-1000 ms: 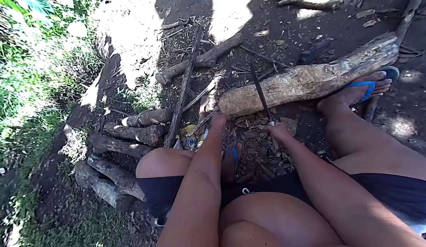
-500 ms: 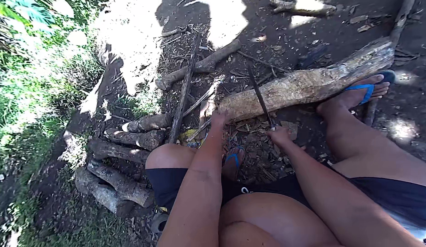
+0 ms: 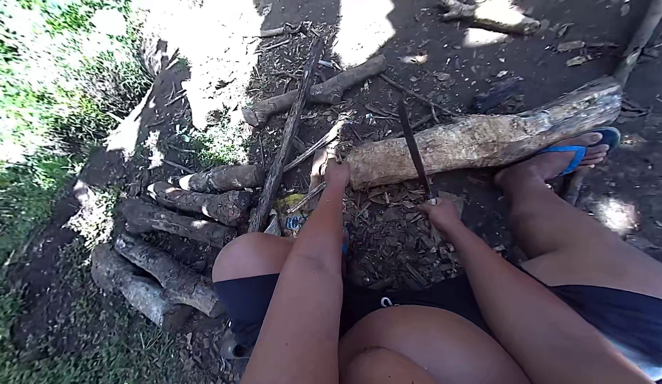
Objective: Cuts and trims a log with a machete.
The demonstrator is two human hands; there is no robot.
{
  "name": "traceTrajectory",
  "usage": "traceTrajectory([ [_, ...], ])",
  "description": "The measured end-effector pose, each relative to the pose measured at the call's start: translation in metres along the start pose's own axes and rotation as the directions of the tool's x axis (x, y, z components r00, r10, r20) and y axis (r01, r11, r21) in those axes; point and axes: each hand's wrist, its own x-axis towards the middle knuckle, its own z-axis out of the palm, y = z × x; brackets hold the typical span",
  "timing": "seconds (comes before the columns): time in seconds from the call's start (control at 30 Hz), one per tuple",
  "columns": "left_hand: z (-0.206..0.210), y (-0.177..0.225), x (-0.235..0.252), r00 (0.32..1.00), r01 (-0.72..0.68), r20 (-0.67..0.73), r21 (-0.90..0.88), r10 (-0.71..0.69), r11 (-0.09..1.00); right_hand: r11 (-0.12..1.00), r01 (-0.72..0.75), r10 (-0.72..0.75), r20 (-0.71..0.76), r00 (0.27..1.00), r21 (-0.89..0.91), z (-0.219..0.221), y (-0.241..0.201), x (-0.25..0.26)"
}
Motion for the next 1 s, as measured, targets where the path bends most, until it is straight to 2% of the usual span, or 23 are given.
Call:
traceTrajectory([
  [0.17,0.005,0.011,0.032,0.997,-0.078,0.019,0.023,0.078,0.997,0.998,0.019,-0.019,0.003,1.0,0.055,0.004,0.01,0.005],
  [0.27,0.017,0.014,0.059,0.976,-0.213,0.071,0.125,0.205,0.969,0.999,0.018,-0.017,-0.015,1.0,0.038,0.004,0.012,0.005],
  [0.4,0.045,0.011,0.088,0.926,-0.371,0.141,0.16,0.35,0.915,1.0,0.003,-0.001,-0.07,0.998,0.016,0.014,0.013,0.006],
  [0.5,0.067,0.003,0.089,0.908,-0.403,0.24,0.278,0.343,0.872,1.0,-0.019,0.017,-0.096,0.995,-0.016,0.021,0.019,0.014],
  [0.6,0.081,-0.004,0.08,0.898,-0.438,0.233,0.394,0.373,0.808,1.0,-0.002,0.0,-0.116,0.993,-0.012,0.027,0.025,0.021],
  [0.77,0.071,-0.003,0.079,0.875,-0.483,0.227,0.48,0.428,0.732,1.0,-0.004,0.004,-0.129,0.992,-0.006,0.035,0.022,0.016],
  [1.0,0.069,0.011,0.088,0.91,-0.414,0.239,0.561,0.338,0.717,1.0,-0.023,0.022,-0.099,0.995,-0.007,0.026,0.02,0.01],
])
